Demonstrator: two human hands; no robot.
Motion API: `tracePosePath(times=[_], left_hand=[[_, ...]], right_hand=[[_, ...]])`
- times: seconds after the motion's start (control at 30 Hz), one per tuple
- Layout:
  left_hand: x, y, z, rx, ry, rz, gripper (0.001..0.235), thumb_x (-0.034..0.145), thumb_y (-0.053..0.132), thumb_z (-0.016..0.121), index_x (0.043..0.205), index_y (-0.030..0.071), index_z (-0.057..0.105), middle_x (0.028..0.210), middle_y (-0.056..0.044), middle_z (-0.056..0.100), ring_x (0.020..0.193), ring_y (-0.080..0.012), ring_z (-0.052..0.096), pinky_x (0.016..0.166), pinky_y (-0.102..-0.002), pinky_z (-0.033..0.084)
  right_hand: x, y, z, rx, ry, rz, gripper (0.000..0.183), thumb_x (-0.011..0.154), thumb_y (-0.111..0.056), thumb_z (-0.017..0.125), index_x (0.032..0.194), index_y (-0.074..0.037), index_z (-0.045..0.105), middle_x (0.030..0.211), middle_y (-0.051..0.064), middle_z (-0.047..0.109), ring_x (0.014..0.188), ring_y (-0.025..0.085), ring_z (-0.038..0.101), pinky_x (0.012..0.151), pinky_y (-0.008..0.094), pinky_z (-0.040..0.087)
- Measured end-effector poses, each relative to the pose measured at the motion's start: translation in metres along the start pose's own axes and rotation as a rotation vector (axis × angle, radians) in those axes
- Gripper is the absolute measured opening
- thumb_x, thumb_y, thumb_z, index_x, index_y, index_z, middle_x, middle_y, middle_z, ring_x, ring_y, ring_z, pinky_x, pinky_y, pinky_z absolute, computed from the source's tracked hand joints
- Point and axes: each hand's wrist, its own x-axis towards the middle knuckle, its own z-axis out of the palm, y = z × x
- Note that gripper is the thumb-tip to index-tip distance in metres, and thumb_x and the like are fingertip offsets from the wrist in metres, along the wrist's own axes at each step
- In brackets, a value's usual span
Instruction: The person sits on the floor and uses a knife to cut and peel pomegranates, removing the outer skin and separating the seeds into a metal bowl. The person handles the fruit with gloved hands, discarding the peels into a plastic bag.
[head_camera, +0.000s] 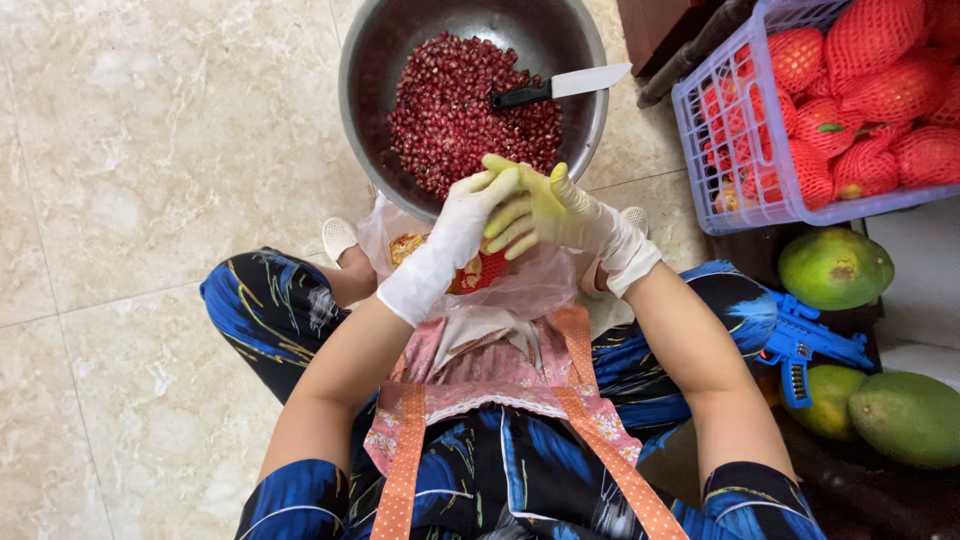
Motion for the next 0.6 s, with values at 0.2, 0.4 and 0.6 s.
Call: tracePosePath(times=[0.2, 0.4, 0.6], left_hand=[[0.007, 0.007, -0.009, 0.121, -0.009, -0.120, 0.032, 0.101, 0.028, 0.068, 0.109, -0.003, 0.068, 0.087, -0.007, 0.069, 0.067, -0.0143, 0.064, 0.056, -0.028, 0.054], [0.002, 0.008, -0.011, 0.816, 0.271, 0.568, 0.048, 0.089, 0.022, 0.078, 0.128, -0.002, 0.063, 0.106, -0.006, 0.059, 0.085, -0.0159, 0.062, 0.070, -0.029, 0.056], [0.022, -0.043, -0.009, 0.168, 0.119, 0.098, 0.032, 0.101, 0.024, 0.076, 0.115, -0.005, 0.075, 0.092, -0.010, 0.063, 0.079, -0.0192, 0.056, 0.068, -0.031, 0.042]], right_hand=[[0.010, -0.005, 0.009, -0.044, 0.000, 0.028, 0.124, 0.075, -0.092, 0.044, 0.168, -0.019, 0.008, 0.126, 0.026, 0.066, 0.110, 0.038, 0.069, 0.092, 0.050, 0.061], [0.027, 0.025, -0.017, -0.122, 0.450, -0.056, 0.108, 0.088, -0.076, 0.057, 0.167, -0.014, 0.018, 0.130, 0.021, 0.065, 0.107, 0.031, 0.069, 0.091, 0.044, 0.058], [0.038, 0.064, -0.050, 0.125, 0.342, -0.148, 0.110, 0.082, -0.051, 0.079, 0.164, -0.020, 0.013, 0.143, 0.015, 0.055, 0.118, 0.023, 0.059, 0.105, 0.048, 0.050]])
